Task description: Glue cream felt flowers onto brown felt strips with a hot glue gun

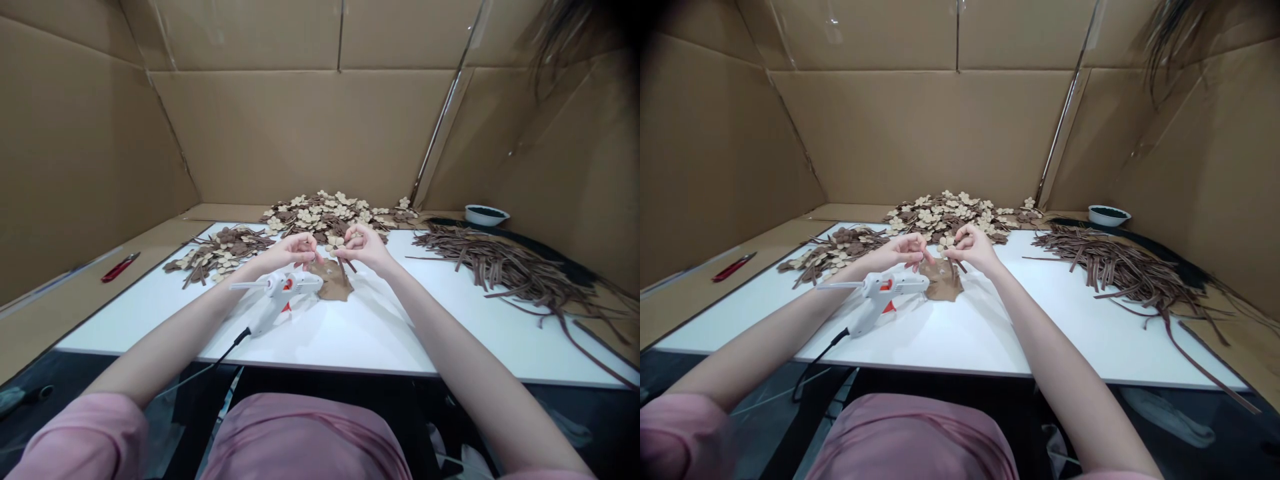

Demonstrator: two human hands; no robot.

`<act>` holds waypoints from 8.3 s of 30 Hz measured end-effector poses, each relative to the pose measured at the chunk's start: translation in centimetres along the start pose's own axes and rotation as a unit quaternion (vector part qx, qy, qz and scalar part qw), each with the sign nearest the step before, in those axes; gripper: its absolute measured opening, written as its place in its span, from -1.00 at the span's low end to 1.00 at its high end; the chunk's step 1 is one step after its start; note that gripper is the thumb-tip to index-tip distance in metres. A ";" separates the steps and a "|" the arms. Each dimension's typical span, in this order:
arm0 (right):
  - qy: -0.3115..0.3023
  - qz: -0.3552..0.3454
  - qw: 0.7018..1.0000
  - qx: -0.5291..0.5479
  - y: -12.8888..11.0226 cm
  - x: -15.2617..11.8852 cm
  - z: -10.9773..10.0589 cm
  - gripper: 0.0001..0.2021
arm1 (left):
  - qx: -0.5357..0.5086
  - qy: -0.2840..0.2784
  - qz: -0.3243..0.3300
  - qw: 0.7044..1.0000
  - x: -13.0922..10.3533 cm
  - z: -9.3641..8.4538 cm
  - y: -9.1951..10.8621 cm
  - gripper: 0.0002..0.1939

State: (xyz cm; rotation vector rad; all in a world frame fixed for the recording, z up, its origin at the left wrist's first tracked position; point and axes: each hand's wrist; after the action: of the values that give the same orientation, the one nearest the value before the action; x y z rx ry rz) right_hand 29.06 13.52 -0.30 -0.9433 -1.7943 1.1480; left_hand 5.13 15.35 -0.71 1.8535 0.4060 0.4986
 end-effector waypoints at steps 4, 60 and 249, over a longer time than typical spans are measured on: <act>0.003 -0.004 1.000 -0.010 0.1 0.1 0.0 -0.43 | -0.015 -0.002 -0.019 1.000 0.2 -0.1 -0.3 -0.69; -0.135 -0.005 0.990 0.046 0.3 -0.1 1.0 -0.46 | -0.010 0.107 0.042 0.993 1.4 2.0 1.0 -0.56; -0.120 -0.018 0.990 0.077 0.3 -0.2 1.2 -0.53 | -0.005 0.154 0.059 0.986 1.7 2.2 0.3 -0.53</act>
State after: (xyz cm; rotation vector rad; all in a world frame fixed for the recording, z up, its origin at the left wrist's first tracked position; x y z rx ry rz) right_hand 28.14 13.05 -0.91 -0.7044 -1.8700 1.4032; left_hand 7.75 14.31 -0.83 1.8013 0.5001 0.8725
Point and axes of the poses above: each hand's wrist, its own x-axis towards the middle knuckle, its own z-axis out of the palm, y = z × x, and after that the axes turned 11 degrees about -y, right-handed
